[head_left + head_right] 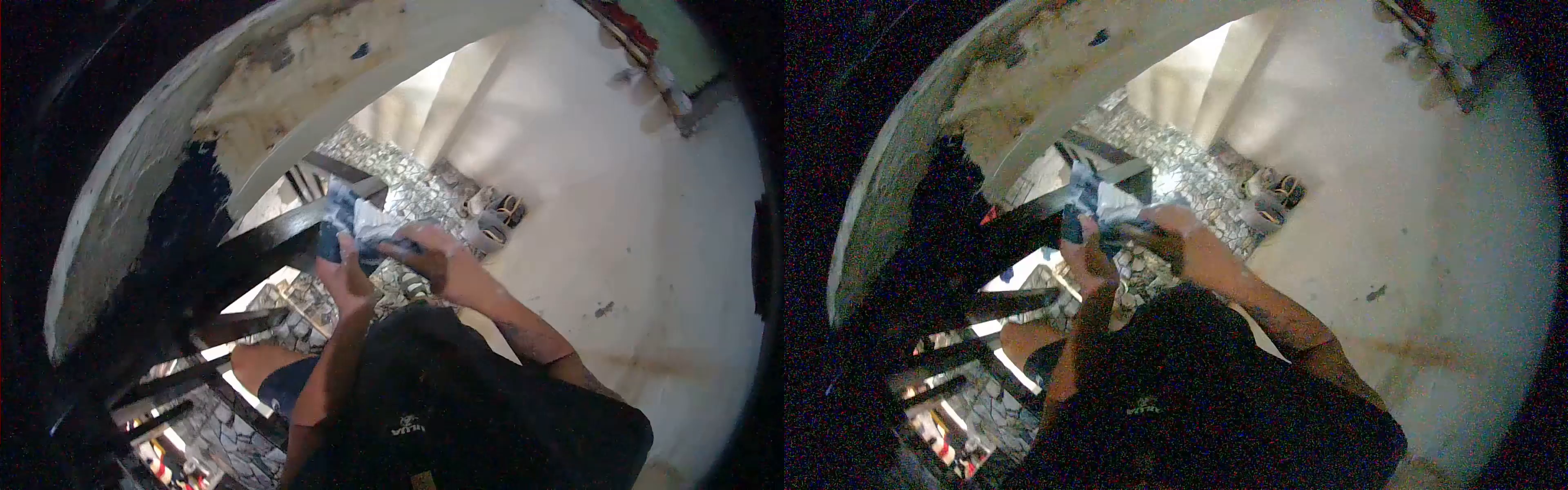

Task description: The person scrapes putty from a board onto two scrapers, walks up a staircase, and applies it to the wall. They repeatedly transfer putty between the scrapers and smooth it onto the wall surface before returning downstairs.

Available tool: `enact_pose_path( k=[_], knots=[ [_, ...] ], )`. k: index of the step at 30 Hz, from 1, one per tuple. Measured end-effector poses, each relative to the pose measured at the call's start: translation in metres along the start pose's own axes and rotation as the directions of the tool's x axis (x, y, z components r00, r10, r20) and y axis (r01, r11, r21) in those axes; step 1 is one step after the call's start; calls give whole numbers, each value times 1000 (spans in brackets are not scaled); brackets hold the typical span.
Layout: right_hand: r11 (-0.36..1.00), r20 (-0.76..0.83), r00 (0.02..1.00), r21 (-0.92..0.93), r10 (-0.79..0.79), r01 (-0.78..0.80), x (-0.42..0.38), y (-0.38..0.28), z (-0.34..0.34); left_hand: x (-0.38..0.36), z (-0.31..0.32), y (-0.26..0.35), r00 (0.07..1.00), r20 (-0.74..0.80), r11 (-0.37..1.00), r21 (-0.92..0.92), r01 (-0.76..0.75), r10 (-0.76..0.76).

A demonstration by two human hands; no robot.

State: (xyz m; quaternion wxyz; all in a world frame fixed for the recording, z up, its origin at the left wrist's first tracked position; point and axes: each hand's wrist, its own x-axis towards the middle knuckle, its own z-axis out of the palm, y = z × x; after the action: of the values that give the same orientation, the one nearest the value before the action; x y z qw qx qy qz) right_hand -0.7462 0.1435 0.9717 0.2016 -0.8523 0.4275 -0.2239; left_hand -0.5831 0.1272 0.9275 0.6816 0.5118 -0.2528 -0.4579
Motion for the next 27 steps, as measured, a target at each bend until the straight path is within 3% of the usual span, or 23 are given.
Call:
enact_pose_path(
  k=[3,4,6,8,9,10,11,12,13,14,15,16,17,19,21,25,27],
  knots=[
    [993,88,990,-8,-113,115,-5,-7,-3,2,-3,2,1000,-8,993,119,24,-24],
    [996,98,993,59,-69,64,-13,5,6,2,-2,6,1000,0,988,154,25,-26],
    [947,304,952,314,-26,-74,-29,28,6,10,-10,5,1000,-15,976,215,27,-25],
    [891,340,933,450,-116,-53,-17,28,-22,21,-18,2,997,-26,981,182,73,-69],
    [872,259,965,480,-38,-95,-14,35,-41,24,-21,3,993,-29,987,113,115,-112],
    [847,177,983,515,43,-130,-16,46,-61,20,-23,16,994,62,991,98,87,-93],
    [716,36,976,674,215,-183,-16,71,-68,16,-25,16,986,86,990,2,143,-143],
    [441,-8,899,873,437,-206,-9,91,-76,11,-28,14,975,115,976,-88,201,-191],
    [520,-239,862,854,446,-32,11,117,-83,5,-34,11,960,149,950,-169,263,-239],
    [542,-381,789,837,482,73,31,153,-87,1,-42,2,942,225,953,-121,280,-248],
    [458,-481,767,845,424,276,57,179,-91,-1,-51,-13,918,300,954,-68,292,-260],
    [412,-542,705,832,457,372,82,221,-90,-2,-62,-33,905,311,945,-59,322,-290],
    [507,-590,664,788,458,351,99,204,-104,-13,-57,-22,887,317,932,-27,363,-336],
    [664,-689,565,685,454,301,137,228,-110,-13,-74,-33,896,285,921,292,257,-341],
    [693,-699,581,659,418,294,160,237,-112,-19,-81,-26,885,300,906,341,249,-356],
    [753,-708,530,633,467,181,193,218,-114,-23,-93,-17,824,232,842,312,441,-517],
    [789,-730,515,594,449,154,207,213,-110,-9,-122,-47,795,192,760,484,433,-575]
  ],
)
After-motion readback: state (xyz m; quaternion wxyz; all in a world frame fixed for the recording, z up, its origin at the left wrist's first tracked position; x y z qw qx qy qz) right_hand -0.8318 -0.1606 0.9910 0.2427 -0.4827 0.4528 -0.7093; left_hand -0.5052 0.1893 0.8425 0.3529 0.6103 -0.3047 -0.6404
